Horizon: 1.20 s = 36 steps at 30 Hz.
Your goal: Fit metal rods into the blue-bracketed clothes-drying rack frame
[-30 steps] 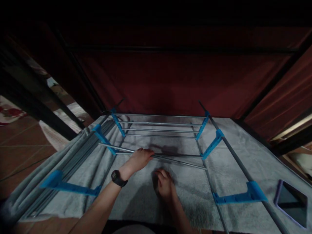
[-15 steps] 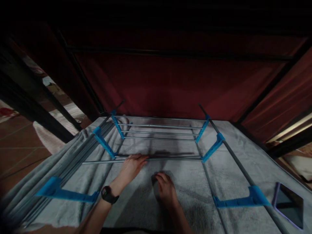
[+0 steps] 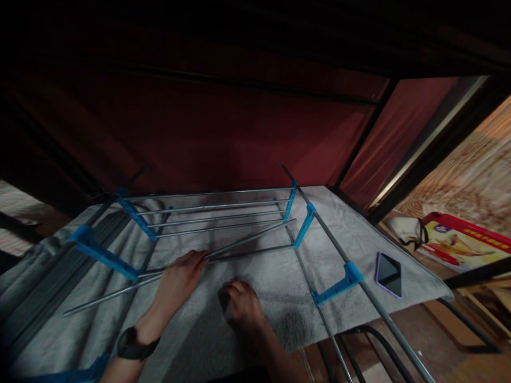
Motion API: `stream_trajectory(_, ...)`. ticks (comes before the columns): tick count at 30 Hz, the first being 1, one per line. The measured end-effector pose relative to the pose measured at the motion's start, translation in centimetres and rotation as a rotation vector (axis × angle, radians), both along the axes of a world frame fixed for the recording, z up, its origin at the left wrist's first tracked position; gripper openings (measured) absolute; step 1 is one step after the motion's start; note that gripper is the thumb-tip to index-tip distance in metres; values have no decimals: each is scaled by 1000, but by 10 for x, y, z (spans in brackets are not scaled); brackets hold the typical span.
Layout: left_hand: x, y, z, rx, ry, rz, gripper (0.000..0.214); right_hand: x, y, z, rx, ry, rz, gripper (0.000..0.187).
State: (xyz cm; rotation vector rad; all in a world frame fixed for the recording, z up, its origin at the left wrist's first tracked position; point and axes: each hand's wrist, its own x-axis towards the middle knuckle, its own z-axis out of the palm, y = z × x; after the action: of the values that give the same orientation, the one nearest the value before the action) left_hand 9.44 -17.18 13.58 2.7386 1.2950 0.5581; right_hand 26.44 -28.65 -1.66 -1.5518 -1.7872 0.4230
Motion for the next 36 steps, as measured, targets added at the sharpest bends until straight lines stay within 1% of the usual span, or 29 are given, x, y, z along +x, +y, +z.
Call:
stream_trajectory(3, 9, -3, -6, -40, -16, -28, 32, 0, 0, 1, -4, -3, 0, 46)
stream_trajectory(6, 14, -2, -19, -91, 0, -43, 34, 0, 0, -1, -19, -13, 4, 47)
stream_trajectory(10, 15, -1, -38, -119, 24, -49, 35, 1, 1, -3, -31, -34, 0, 45)
stream_trajectory(13, 17, -1, -46, -127, 29, -58, 35, 1, 1, -4, -32, -55, -2, 45)
stream_trajectory(22, 26, 2, -53, -158, 34, -64, 37, 0, 1, -2, -24, -51, -8, 44)
stream_trajectory(29, 24, 0, -53, -152, 11, -70, 37, 1, 1, 0, -65, -46, -2, 48)
stream_trajectory(36, 24, 4, -55, -181, -13, -88, 36, 0, -1, 1, -64, -36, 0, 48)
